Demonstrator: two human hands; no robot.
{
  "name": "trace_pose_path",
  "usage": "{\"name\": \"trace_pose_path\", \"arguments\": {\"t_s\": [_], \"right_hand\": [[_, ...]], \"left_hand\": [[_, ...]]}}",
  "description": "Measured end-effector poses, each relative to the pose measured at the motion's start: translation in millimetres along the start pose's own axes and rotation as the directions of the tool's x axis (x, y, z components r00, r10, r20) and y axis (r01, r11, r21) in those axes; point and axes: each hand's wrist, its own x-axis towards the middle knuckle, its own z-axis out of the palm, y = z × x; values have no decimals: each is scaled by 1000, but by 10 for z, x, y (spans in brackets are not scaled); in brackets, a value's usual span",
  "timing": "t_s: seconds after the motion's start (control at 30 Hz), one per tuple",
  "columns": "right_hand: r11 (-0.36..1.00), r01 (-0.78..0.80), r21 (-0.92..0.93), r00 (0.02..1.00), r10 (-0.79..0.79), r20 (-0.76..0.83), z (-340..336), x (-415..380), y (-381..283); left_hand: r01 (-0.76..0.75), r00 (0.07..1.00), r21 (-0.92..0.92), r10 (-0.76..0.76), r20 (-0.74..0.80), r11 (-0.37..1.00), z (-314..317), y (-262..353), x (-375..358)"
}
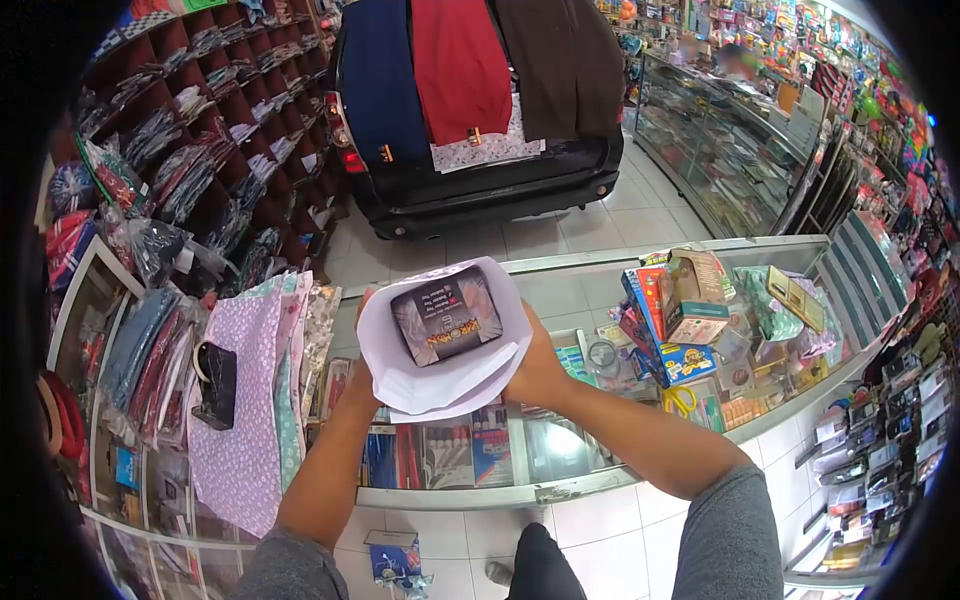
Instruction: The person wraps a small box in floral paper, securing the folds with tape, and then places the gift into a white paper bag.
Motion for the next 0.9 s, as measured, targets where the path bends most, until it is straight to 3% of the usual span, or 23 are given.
{"name": "trace_pose_path", "arguments": {"t_s": [0.03,0.1,0.17,0.2,0.23,0.3,0.37,0.43,0.47,0.5,0.57,0.6,0.63,0.7,0.73,0.77,0.8,0.83,0.87,0.9], "right_hand": [[985,-147,86,988,142,58,-24,7,-71],[994,-101,41,994,99,42,-38,39,-118],[992,56,-113,998,-53,24,-32,-3,14],[1000,-4,-4,1000,4,26,-16,-19,15],[1000,-9,-8,1000,9,15,-24,-3,28],[949,208,-235,976,-216,-10,-29,28,67],[974,145,-172,988,-151,-25,-23,-3,14],[962,199,-187,969,-222,-110,-27,28,-172],[957,193,-217,972,-217,-88,-34,20,-164],[956,195,-218,971,-219,-93,-40,17,-145],[978,166,-129,984,-173,-47,-46,14,-70],[995,95,-37,994,-97,-47,-20,-7,14],[995,95,-39,994,-97,-45,-29,0,17],[990,121,-75,992,-122,-12,-50,38,14],[986,126,-109,992,-128,-13,-39,49,27],[988,121,-100,992,-123,-10,-43,23,36],[983,151,-108,988,-152,-6,-62,44,-29],[977,180,-113,983,-181,2,-69,57,-63],[981,178,-72,984,-178,5,-56,55,29],[983,176,-55,984,-176,16,-40,48,114]], "left_hand": [[4,1000,5,-4,3,1000,1,-12,-6],[0,1000,-2,0,7,1000,9,-8,1],[50,999,-62,-49,19,997,17,34,-23],[121,992,-146,-124,-12,982,87,-68,-191],[118,993,-155,-120,-5,981,124,-162,-282],[268,933,82,-280,224,960,151,-330,-448],[186,957,180,-220,190,966,143,-373,-533],[2,919,447,-177,352,895,138,-260,-367],[268,926,47,-271,263,962,228,-658,-847],[264,926,48,-267,266,963,217,-710,-967],[304,871,283,-385,305,910,205,-748,-1025],[438,899,-263,-421,123,860,136,-215,-593],[437,899,-265,-420,121,860,177,-236,-618],[467,838,-661,-533,117,588,236,-246,-618],[521,852,-402,-486,194,753,118,-274,-536],[530,847,-397,-495,196,749,90,-267,-474],[574,769,-674,-589,249,464,54,-171,-273],[515,685,-850,-649,332,109,21,-76,-109],[355,611,-899,-665,430,-255,-16,-17,-54],[350,600,-903,-680,421,-249,3,-117,-149]]}}
